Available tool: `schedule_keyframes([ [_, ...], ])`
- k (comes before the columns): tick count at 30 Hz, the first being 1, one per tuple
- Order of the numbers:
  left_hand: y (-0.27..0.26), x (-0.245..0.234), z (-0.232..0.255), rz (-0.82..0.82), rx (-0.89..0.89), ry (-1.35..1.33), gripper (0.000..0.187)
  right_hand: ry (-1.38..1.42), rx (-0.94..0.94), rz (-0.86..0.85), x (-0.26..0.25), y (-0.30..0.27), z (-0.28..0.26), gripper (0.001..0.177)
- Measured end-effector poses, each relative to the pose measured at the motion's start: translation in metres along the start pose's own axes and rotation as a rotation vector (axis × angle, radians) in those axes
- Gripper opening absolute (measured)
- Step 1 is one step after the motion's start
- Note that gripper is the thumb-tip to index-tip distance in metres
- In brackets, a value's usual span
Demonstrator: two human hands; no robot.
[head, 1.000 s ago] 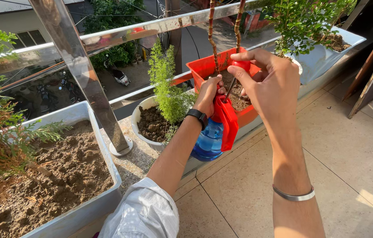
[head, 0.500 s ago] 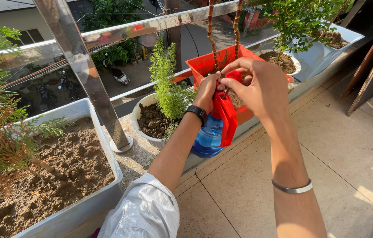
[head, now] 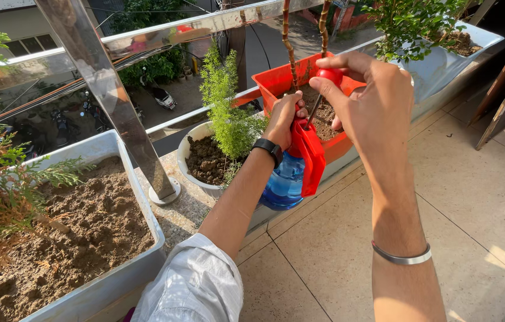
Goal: The person uses a blue and red spray bottle to water several potted plants on a balcony. They hold the bottle with both hands, pump the handle to build pressure, and spray water onto the leaves and soil of the plants.
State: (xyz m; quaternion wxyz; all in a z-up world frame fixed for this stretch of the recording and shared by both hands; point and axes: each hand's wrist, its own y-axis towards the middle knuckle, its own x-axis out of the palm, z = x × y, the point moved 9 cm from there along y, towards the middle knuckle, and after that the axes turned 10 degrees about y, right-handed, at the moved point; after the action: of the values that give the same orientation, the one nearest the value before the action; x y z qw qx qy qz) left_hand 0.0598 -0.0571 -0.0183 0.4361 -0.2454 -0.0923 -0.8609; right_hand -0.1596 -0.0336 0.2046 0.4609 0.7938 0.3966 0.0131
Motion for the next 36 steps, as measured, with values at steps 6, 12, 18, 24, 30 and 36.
schedule_keyframes([
  [6, 0.005, -0.003, -0.001, 0.008, 0.006, 0.076, 0.02, -0.195, 0.234, -0.252, 0.021, -0.004, 0.036, 0.03],
  [12, -0.009, 0.003, 0.002, -0.007, -0.016, 0.061, 0.022, -0.178, 0.187, -0.285, 0.033, -0.012, 0.042, 0.025],
  [18, 0.001, 0.004, -0.004, -0.021, 0.029, -0.01, 0.018, 0.009, -0.039, 0.017, -0.012, -0.001, 0.001, 0.025],
  [24, 0.0, 0.006, -0.013, -0.002, 0.001, 0.052, 0.02, 0.221, -0.289, 0.108, -0.026, -0.004, -0.025, 0.012],
  [30, 0.012, -0.004, -0.006, 0.002, 0.002, -0.016, 0.019, 0.095, -0.064, -0.013, 0.003, 0.004, -0.009, 0.018],
  [36, 0.015, -0.003, -0.008, -0.023, 0.037, 0.04, 0.02, -0.105, 0.166, -0.271, 0.021, -0.001, 0.039, 0.023],
])
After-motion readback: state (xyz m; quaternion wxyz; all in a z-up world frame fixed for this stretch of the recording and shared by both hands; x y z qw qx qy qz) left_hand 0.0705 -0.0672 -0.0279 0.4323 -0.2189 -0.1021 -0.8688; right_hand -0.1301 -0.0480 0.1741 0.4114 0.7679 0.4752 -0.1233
